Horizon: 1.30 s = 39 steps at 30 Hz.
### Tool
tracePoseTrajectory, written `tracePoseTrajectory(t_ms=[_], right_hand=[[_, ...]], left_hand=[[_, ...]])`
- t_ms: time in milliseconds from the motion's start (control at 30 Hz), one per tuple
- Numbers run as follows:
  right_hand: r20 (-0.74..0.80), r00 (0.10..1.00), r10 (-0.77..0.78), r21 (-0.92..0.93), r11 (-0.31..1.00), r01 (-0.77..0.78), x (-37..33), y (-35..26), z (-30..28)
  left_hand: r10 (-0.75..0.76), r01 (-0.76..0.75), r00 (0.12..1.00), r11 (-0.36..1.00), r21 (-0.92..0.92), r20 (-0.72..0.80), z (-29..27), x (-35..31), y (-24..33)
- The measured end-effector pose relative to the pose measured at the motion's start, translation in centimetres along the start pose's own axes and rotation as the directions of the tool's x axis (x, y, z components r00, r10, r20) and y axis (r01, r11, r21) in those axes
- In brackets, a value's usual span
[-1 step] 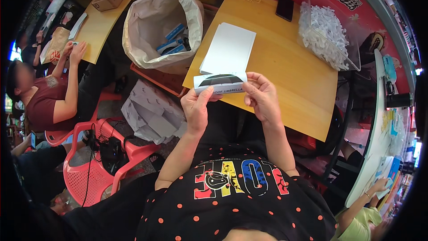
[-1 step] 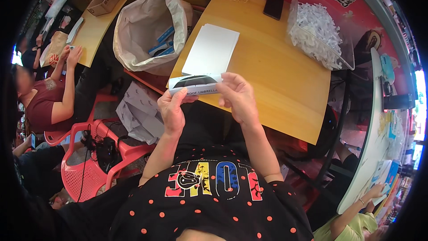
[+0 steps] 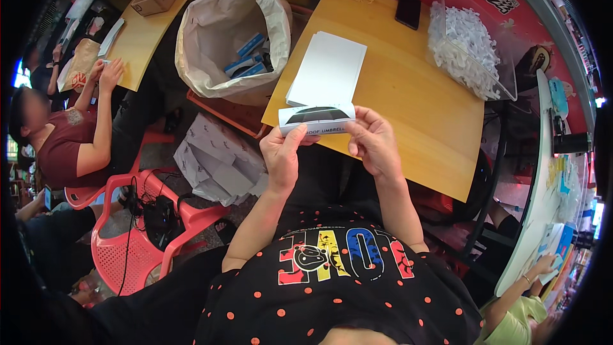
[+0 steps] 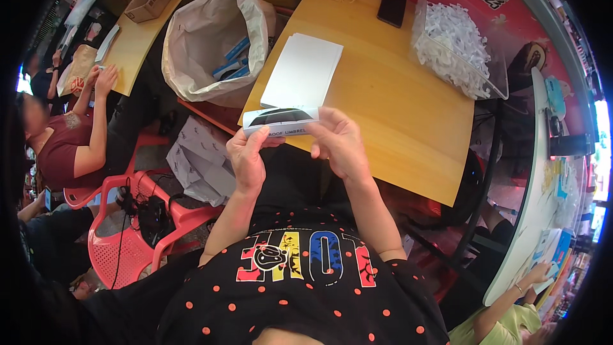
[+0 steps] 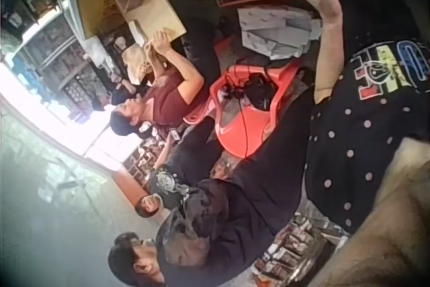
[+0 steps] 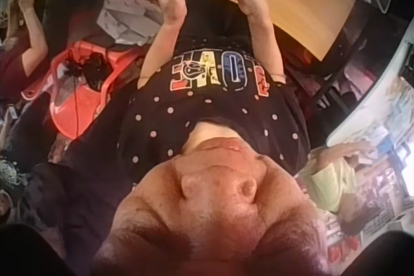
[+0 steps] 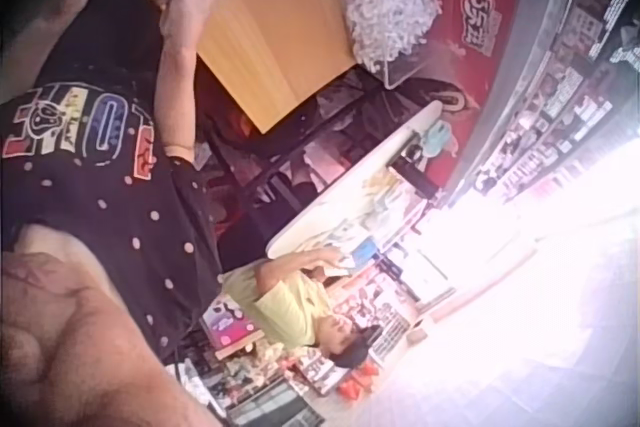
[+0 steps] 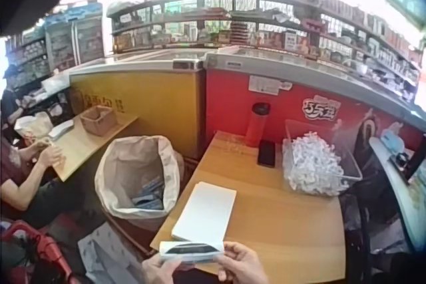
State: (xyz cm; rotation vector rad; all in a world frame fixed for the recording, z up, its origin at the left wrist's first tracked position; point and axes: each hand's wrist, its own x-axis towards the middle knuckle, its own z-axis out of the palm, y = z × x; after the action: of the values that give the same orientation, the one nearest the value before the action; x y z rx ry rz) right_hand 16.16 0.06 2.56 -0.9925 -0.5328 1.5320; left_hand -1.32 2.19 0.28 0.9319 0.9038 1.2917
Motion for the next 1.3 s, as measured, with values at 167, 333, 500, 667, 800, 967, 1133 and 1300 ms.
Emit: tracePoseTrajectory(t_ms=[167, 333, 500, 667, 800, 967, 1133, 1300], right_hand=[[0.008, 0.996, -0.086, -0.078, 0.993, 0.086, 0.2, 1.7, 0.0], [-0.022, 0.992, -0.125, -0.138, 0.983, 0.121, -0.1, 1.7, 0.5], [0.022, 0.996, -0.082, -0.134, 0.987, 0.085, -0.1, 1.6, 0.0], [0.118, 0.991, 0.058, -0.204, 0.978, -0.033, -0.5, 0.2, -2.2], [0.265, 0.945, 0.19, -0.262, 0.958, -0.119, -0.8, -1.0, -3.4], [0.079, 0.983, -0.167, -0.325, 0.927, 0.184, 1.6, -0.5, -3.2], [0.263, 0.776, -0.574, -0.835, 0.268, 0.481, 4.1, 0.2, -1.5], [0.468, 0.799, -0.377, -0.874, -0.332, 0.355, 4.5, 0.8, -1.7]], left_hand=[[-0.051, 0.052, 0.998, 0.999, -0.005, 0.029, 1.0, -0.6, -0.1], [-0.055, 0.057, 0.998, 0.997, 0.055, -0.038, 2.0, -0.3, -0.5], [-0.09, 0.09, 0.996, 0.994, 0.064, 0.0, 1.3, -0.3, -0.3], [-0.258, 0.322, 0.913, 0.932, -0.169, 0.317, -2.6, 0.2, -0.8], [-0.333, 0.428, 0.83, 0.894, -0.129, 0.447, -4.8, -0.5, -0.5], [-0.251, 0.292, 0.947, 0.932, -0.214, 0.2, -7.2, 2.4, 1.9], [-0.091, 0.113, 0.993, 0.909, -0.401, 0.076, -8.2, 10.2, 6.7], [-0.002, 0.001, 0.961, 1.0, -0.001, -0.278, -12.4, 14.5, 2.8]])
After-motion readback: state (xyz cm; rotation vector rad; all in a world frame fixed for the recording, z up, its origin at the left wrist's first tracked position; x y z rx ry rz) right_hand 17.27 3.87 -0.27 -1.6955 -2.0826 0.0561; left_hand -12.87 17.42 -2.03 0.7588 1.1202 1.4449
